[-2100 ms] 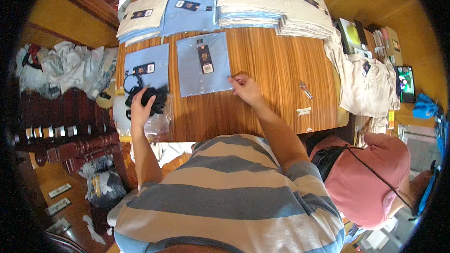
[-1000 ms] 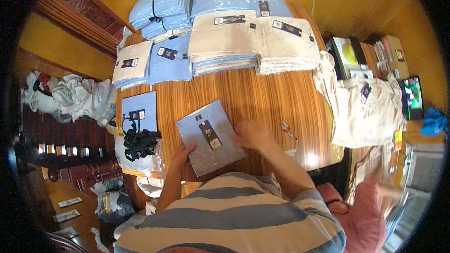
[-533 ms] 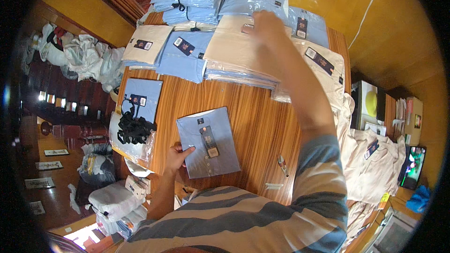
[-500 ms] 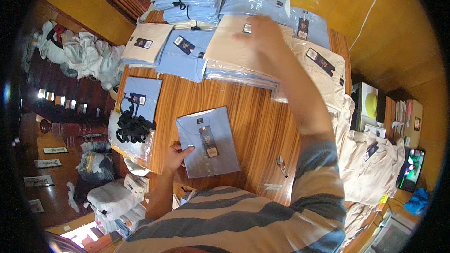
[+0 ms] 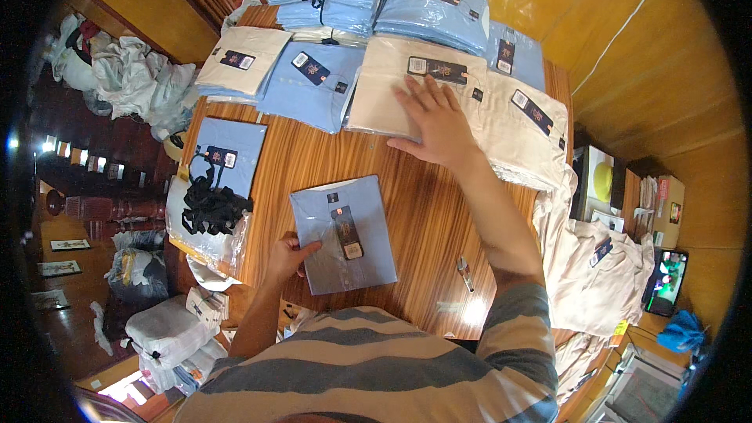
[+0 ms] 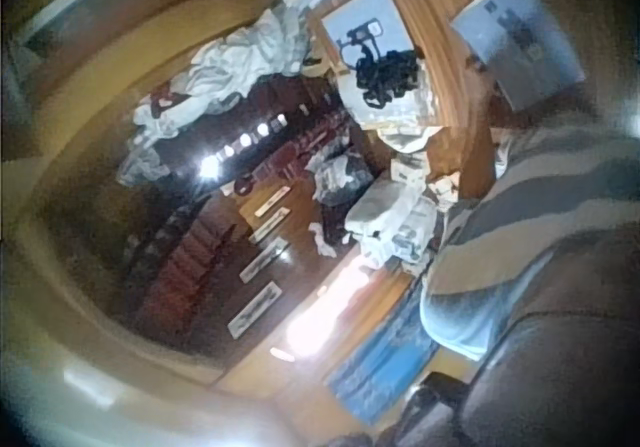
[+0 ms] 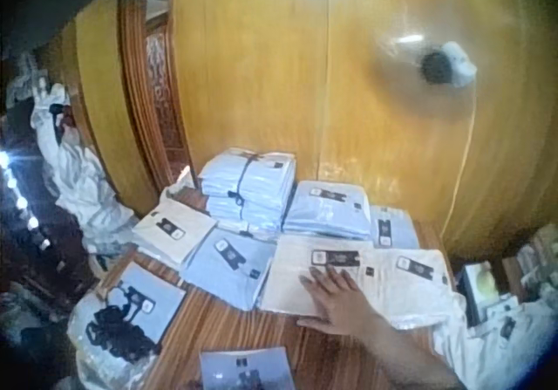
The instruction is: The person stacks several packaged blue shirts and then several packaged cream shirts, securing each stack with a black strap.
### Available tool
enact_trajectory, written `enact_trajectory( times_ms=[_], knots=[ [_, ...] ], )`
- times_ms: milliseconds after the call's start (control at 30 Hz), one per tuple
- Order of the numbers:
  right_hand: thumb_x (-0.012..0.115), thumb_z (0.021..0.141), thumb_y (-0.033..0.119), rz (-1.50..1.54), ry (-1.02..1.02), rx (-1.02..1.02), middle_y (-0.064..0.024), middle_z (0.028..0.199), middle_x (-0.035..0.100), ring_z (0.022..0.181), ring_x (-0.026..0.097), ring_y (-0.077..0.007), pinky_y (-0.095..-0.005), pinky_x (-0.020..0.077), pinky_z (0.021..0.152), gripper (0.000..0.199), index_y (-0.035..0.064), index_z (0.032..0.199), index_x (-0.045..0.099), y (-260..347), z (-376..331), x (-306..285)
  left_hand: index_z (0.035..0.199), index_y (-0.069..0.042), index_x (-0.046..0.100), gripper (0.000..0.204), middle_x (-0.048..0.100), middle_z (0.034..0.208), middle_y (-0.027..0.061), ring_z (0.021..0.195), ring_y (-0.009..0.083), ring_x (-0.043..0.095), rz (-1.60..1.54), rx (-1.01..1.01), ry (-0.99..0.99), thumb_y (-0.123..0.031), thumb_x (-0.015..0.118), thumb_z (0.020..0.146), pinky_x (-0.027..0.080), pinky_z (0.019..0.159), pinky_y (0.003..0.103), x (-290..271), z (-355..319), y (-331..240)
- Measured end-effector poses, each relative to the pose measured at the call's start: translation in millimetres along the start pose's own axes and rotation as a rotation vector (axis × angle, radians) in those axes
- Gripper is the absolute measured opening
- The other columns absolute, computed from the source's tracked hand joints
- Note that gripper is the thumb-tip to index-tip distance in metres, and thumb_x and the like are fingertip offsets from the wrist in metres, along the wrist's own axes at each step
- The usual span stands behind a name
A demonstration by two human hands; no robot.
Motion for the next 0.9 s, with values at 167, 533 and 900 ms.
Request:
enact_trajectory(
  times_ms=[167,533,900],
  knots=[
    [0.081,0.086,0.026,0.038,-0.092,0.242,-0.0139,0.143,0.06,0.133,0.056,-0.0402,-0.0474,0.051,0.106,0.059,0.0096,0.139,0.06,-74.6,59.7,-21.1,0.1,0.006,0.077,0.044,0.078,0.089,0.0133,0.061,0.02,0.072,0.009,-0.029,-0.057,-0.034,0.088,0.086,0.055,0.04,0.031,-2.7,10.8,25.7],
    [0.092,0.071,0.024,-0.516,0.191,0.07,-0.0158,0.147,0.053,0.132,0.058,-0.0364,-0.0487,0.0558,0.102,0.083,0.0104,0.142,0.052,-156.9,170.8,10.7,0.102,0.007,0.077,0.054,0.077,0.082,0.0148,0.056,0.0211,0.072,0.08,-0.192,0.049,-0.043,0.086,0.086,0.056,0.045,0.032,-4.4,7.2,20.6],
    [0.081,0.082,0.035,-0.573,0.171,0.05,-0.0153,0.128,0.066,0.114,0.069,-0.0359,-0.0481,0.0612,0.088,0.078,0.0152,0.15,0.046,-167.1,179.9,-6.1,0.098,0.006,0.078,0.051,0.076,0.075,0.014,0.051,0.0194,0.069,0.103,-0.249,0.07,-0.043,0.088,0.085,0.054,0.047,0.032,-8.6,4.6,5.7]
  ],
)
Point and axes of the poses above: each hand's wrist, its own z-axis towards the middle knuckle, its own x-axis out of the palm, y = z × x, the point moved 7 cm from there along z, towards the middle knuckle
